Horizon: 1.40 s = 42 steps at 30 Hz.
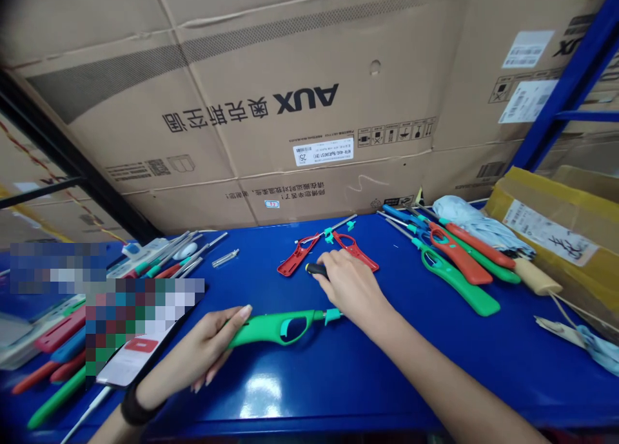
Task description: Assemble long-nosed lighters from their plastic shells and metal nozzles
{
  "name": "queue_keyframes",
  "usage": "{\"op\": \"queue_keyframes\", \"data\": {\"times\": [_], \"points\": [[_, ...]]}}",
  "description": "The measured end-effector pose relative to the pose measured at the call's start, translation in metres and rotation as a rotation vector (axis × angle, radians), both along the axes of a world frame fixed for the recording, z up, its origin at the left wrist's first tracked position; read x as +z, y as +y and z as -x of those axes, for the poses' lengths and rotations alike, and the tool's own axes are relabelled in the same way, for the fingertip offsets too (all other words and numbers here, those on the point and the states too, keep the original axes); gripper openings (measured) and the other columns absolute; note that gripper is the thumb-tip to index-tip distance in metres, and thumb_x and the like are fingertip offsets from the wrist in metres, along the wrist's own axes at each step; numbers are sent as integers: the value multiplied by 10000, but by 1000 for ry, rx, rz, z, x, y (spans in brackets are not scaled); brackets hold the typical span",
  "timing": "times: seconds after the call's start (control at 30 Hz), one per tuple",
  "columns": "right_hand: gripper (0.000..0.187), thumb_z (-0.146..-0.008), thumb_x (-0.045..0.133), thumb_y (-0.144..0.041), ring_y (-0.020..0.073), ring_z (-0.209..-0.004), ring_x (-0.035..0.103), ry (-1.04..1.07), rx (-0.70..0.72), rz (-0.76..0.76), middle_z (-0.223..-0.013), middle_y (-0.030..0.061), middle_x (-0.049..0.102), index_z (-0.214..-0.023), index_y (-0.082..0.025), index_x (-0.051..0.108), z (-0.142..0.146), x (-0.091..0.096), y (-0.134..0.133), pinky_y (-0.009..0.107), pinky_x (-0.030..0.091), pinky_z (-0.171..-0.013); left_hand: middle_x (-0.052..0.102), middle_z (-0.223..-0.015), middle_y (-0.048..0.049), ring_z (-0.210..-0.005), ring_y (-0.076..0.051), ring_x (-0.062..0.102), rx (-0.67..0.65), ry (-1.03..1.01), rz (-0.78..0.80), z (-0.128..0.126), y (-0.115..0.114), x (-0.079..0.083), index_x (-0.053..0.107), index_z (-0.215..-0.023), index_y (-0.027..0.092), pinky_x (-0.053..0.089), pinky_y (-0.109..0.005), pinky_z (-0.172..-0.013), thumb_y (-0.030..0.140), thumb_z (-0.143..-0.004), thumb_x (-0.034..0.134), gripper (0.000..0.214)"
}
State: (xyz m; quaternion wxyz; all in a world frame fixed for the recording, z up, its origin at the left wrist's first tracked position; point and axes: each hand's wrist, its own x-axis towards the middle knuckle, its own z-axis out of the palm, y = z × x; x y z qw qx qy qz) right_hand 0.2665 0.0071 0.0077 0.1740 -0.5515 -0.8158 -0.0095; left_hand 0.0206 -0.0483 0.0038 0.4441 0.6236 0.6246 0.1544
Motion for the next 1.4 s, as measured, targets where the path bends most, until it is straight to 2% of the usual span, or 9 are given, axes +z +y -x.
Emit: {"op": "queue_keyframes", "data": {"times": [0.1,0.2,0.3,0.4,0.5,0.77,0.97,1.2,1.4], "points": [[309,-817,647,-306,289,-1012,616,-80,-34,106,-1068,137,670,-1070,-131,630,-6,-13,11,353,495,-797,414,-325,98,-231,-103,376,4,71,-17,6,9,-1,491,-924,196,257,-135,-227,666,-852,327,503],[195,-841,607,-250,273,-987,629,-72,-18,146,-1028,119,681,-1001,-153,660,-8,-21,17,359,499,-818,449,-341,83,-251,-117,414,7,104,-51,6,15,-4,485,-896,197,274,-146,-234,660,-851,335,489],[193,-843,604,-254,264,-966,633,-27,-16,117,-1017,114,681,-1008,-167,654,-12,-14,18,371,495,-813,482,-365,68,-267,-108,409,-11,56,-74,4,18,-7,478,-824,197,301,-157,-268,651,-844,367,467],[189,-864,587,-344,249,-983,608,125,118,56,-1016,87,668,-963,-196,651,-23,1,15,394,459,-850,473,-376,69,-281,-97,381,15,11,-120,8,20,-7,476,-797,197,282,-159,-293,633,-844,389,447],[311,-772,659,-501,217,-896,610,215,329,252,-928,46,662,-913,-224,679,-30,10,10,330,464,-783,416,-374,88,-299,-83,353,72,-17,-166,17,20,-5,470,-762,199,270,-156,-317,617,-844,406,431],[225,-841,605,-417,156,-707,633,341,422,507,-755,10,679,-877,-212,691,-16,6,0,237,446,-605,387,-375,102,-295,-77,358,166,9,-231,32,15,-1,435,-728,207,291,-155,-320,613,-855,389,429],[130,-892,561,-312,157,-752,648,350,449,427,-825,9,700,-928,-210,632,-4,6,-9,242,447,-637,350,-376,114,-293,-73,339,162,-3,-249,28,12,1,426,-739,211,280,-146,-310,621,-846,394,425],[163,-920,518,-301,190,-831,643,283,457,308,-903,40,694,-974,-199,633,5,1,-15,301,463,-729,318,-391,116,-303,-73,298,275,-88,-162,15,3,-1,420,-756,214,223,-139,-297,674,-803,412,462],[137,-901,540,-258,182,-802,670,423,471,388,-869,32,722,-958,-194,647,10,-11,-15,283,490,-706,325,-394,115,-282,-73,304,340,-87,-206,14,-5,1,374,-715,227,218,-138,-279,670,-784,425,451]]}}
